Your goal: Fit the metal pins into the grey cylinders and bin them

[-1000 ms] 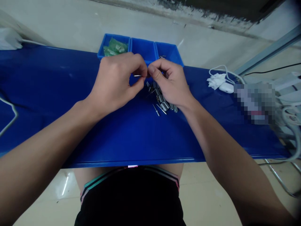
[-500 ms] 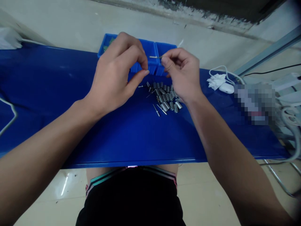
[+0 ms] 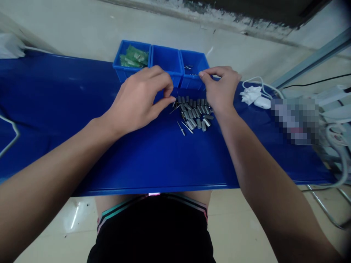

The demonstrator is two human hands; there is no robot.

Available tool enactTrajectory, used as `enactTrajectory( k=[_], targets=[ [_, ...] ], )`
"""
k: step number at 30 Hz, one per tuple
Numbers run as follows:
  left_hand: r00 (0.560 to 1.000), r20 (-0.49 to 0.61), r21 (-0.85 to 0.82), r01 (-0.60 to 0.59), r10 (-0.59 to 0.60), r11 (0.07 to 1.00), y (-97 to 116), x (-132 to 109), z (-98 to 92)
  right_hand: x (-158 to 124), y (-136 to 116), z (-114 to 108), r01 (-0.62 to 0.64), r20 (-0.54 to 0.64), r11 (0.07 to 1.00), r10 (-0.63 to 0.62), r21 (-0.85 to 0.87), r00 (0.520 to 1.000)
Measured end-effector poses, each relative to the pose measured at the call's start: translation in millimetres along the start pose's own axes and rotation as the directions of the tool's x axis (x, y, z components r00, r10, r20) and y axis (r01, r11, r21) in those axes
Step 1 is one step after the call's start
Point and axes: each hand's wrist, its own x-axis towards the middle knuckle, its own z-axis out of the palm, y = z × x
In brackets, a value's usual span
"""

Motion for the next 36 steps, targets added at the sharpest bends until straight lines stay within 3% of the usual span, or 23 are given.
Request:
enactTrajectory(
  k=[4, 7, 12, 17, 21, 29, 36],
  targets=[
    [0.989, 0.146, -0.012, 0.04, -0.038, 0.999, -1, -1, -0.6, -6, -15, -2, -0.133, -0.007, 0.991, 0.133, -0.014, 0.991],
    [0.967, 0.255, -0.032, 0.016, -0.007, 0.999, 1, -3, 2.7, -8, -13, -1, -0.091, -0.02, 0.996, 0.091, -0.023, 0.996],
    [0.936, 0.339, -0.04, -0.088, 0.096, 0.995, 6, -4, 10.5, -10, -11, 0, -0.032, 0.0, 0.997, 0.032, -0.07, 0.999],
    [0.903, 0.415, -0.017, -0.119, 0.116, 0.993, 2, -5, 15.5, -16, -35, -12, -0.037, -0.036, 0.999, 0.036, -0.017, 0.999],
    [0.906, 0.403, -0.027, -0.129, 0.129, 0.991, -3, -6, 16.4, -20, -49, -19, 0.039, -0.061, 0.998, -0.037, 0.04, 0.997],
    [0.928, 0.372, 0.004, -0.016, 0.013, 1.0, -4, -6, 10.0, -35, -72, -26, 0.255, 0.164, 0.966, -0.245, -0.039, 0.956],
    [0.928, 0.359, 0.092, 0.071, -0.1, 0.993, -7, -4, 10.1, -48, -82, -30, 0.419, 0.443, 0.908, -0.375, -0.001, 0.815]
  ],
)
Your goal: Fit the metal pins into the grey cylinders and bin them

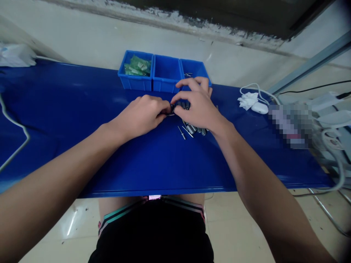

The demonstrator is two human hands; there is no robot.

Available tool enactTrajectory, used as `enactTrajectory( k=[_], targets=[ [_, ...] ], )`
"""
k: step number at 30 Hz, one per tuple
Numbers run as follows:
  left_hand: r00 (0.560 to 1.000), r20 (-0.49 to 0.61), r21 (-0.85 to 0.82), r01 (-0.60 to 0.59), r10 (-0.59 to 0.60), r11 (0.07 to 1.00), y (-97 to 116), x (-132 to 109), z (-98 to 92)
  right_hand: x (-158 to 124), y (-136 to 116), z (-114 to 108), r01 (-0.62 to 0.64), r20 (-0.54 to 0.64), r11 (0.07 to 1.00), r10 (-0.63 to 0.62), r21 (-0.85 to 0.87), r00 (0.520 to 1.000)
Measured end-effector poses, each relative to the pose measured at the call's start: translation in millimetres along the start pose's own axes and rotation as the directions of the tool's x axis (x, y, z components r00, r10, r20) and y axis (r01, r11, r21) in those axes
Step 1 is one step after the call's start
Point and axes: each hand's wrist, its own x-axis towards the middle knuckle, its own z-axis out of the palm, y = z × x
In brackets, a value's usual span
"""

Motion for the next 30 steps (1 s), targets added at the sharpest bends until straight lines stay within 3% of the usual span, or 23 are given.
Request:
enactTrajectory(
  k=[4, 10, 21, 30],
  targets=[
    [0.999, -0.026, -0.001, 0.036, -0.036, 0.999, -1, 0, 1.1, -2, 4, 6, 0.046, 0.105, 0.999, -0.047, 0.012, 0.993],
    [0.998, -0.004, 0.001, 0.07, -0.07, 0.998, 3, -1, 0.7, -1, 0, 13, 0.062, 0.159, 0.998, -0.064, 0.021, 0.985],
    [0.992, 0.023, -0.088, 0.127, -0.125, 0.988, 1, -3, 2.8, 0, -12, 17, 0.087, 0.149, 0.996, -0.086, -0.001, 0.985],
    [0.99, 0.05, -0.041, 0.135, -0.133, 0.99, 3, -3, 1.4, 0, -10, 19, 0.097, 0.148, 0.995, -0.093, -0.015, 0.985]
  ],
)
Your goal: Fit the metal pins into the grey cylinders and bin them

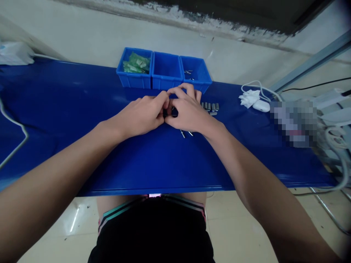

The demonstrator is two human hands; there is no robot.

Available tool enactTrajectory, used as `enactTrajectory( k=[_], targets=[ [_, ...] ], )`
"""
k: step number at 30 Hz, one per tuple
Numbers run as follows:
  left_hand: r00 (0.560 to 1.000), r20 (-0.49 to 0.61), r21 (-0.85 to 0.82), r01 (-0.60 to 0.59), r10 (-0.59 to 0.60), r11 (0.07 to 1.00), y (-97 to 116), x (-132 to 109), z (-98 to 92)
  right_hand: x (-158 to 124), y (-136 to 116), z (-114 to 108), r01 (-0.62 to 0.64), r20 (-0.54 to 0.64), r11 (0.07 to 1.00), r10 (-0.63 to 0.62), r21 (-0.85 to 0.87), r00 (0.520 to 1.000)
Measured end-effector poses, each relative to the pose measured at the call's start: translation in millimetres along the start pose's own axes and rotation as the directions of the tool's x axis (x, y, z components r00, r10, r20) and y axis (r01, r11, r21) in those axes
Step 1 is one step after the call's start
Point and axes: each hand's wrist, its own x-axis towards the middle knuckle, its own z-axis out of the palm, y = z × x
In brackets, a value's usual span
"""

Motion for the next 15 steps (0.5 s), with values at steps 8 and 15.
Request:
enactTrajectory(
  k=[8, 15],
  targets=[
    [1.0, 0.001, -0.032, -0.025, 0.025, 0.999, 0, -1, -0.8, 0, -9, -2, -0.046, -0.01, 0.999, 0.046, -0.012, 0.999],
    [0.987, -0.16, -0.067, -0.037, 0.026, 0.997, -1, 1, -3.7, 0, 4, 2, -0.037, -0.113, 0.999, 0.035, -0.019, 0.993]
  ],
)
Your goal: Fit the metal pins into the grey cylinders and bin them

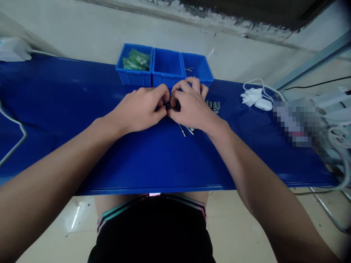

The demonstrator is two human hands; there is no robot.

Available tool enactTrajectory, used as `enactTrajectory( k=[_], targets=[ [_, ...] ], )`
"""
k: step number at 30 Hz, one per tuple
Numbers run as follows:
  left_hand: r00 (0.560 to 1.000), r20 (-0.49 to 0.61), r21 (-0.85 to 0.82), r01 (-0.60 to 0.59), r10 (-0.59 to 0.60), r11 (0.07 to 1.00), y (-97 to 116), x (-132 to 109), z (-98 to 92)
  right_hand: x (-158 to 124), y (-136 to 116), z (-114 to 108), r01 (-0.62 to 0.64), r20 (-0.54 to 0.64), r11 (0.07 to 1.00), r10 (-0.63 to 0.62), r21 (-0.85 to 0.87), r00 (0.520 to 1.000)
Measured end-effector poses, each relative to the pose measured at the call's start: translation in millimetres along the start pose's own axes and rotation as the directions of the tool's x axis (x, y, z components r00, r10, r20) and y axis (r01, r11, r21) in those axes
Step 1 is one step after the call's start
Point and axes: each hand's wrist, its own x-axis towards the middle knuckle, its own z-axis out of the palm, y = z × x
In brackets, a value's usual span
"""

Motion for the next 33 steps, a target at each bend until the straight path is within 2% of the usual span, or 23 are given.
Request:
enactTrajectory(
  k=[3, 5, 10, 13, 16, 22, 25, 28, 30, 33],
  targets=[
    [0.984, -0.178, -0.036, -0.04, 0.033, 0.999, 5, 1, -4.8, 3, 3, -1, -0.012, -0.083, 1.0, 0.013, 0.013, 0.997],
    [0.965, -0.255, -0.036, -0.074, 0.062, 0.997, 9, 1, -7.9, 5, 2, -4, -0.031, -0.125, 0.998, 0.038, 0.051, 0.991],
    [0.945, -0.292, -0.03, -0.165, 0.149, 0.986, 9, 1, -7.1, 10, 5, -9, -0.065, -0.198, 0.943, 0.136, 0.327, 0.971],
    [0.954, -0.238, -0.029, -0.194, 0.182, 0.981, 7, 2, -3.9, 14, 15, -7, -0.037, -0.245, 0.864, 0.183, 0.501, 0.952],
    [0.965, -0.147, -0.036, -0.223, 0.216, 0.974, 8, 2, -2.1, 19, 30, -3, -0.035, -0.272, 0.796, 0.248, 0.605, 0.93],
    [0.977, 0.014, -0.06, -0.213, 0.214, 0.975, 8, 1, 1.4, 24, 59, 1, -0.057, -0.285, 0.767, 0.305, 0.639, 0.909],
    [0.977, 0.048, -0.076, -0.206, 0.21, 0.976, 6, 1, 3.2, 23, 65, 0, -0.074, -0.35, 0.749, 0.391, 0.658, 0.851],
    [0.967, 0.074, -0.076, -0.238, 0.243, 0.968, 8, -1, 4.1, 20, 68, -1, -0.12, -0.461, 0.821, 0.427, 0.558, 0.778],
    [0.949, 0.1, -0.072, -0.292, 0.299, 0.954, 12, -3, 4.9, 17, 69, -1, -0.186, -0.473, 0.885, 0.393, 0.427, 0.788],
    [0.912, 0.196, -0.079, -0.352, 0.36, 0.933, 20, -6, 7.9, 14, 74, 3, -0.243, -0.43, 0.936, 0.335, 0.255, 0.839]
  ],
)
